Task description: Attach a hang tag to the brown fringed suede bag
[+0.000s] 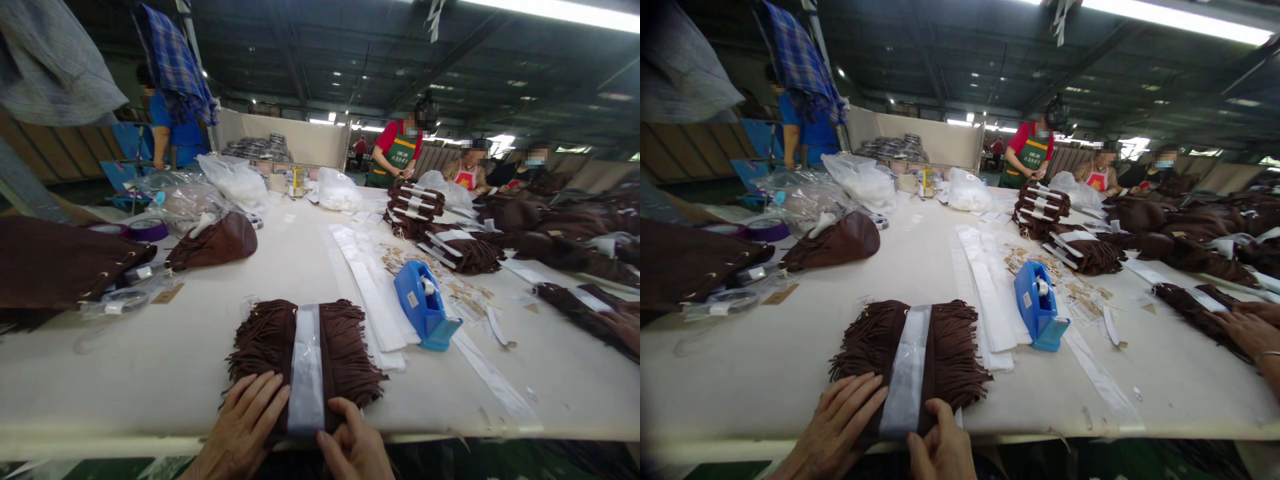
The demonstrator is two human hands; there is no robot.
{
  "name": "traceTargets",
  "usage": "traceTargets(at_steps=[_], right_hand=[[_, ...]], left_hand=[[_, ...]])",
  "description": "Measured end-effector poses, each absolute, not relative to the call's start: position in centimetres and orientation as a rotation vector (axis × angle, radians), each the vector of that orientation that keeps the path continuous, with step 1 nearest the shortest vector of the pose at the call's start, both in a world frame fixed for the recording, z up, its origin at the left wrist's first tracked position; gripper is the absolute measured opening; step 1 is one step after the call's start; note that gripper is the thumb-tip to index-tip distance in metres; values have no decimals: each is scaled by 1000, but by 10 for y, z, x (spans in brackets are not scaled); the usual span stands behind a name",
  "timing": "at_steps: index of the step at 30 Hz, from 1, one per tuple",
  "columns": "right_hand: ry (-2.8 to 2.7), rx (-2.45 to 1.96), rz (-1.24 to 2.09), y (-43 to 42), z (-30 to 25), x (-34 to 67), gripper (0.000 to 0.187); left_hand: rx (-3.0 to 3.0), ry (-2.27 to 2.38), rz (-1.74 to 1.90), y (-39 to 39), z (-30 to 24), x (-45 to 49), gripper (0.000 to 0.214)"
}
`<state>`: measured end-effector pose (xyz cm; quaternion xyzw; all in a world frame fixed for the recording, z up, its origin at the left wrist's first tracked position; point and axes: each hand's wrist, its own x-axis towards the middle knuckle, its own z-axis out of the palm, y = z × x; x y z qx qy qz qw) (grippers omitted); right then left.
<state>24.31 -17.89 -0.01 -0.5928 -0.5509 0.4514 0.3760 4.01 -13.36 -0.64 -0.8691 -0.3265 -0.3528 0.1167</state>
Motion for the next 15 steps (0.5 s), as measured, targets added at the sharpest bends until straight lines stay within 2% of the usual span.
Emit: traceTargets(at_steps=[3, 6, 10, 15], right_hand=[[-1251, -1422, 1634, -165, 21, 239, 53], [-1134, -1413, 1856, -157, 36, 235, 47], [-1106, -1459, 1926, -155, 44, 234, 38], [-1145, -1490, 1847, -158, 47, 238, 30]], left_hand=[[-2498, -926, -1065, -132, -11, 44, 33], [-2455, -908, -1079, -130, -15, 46, 31], [-2448, -894, -1086, -129, -19, 44, 28], [-2464, -891, -1038, -128, -19, 43, 31]])
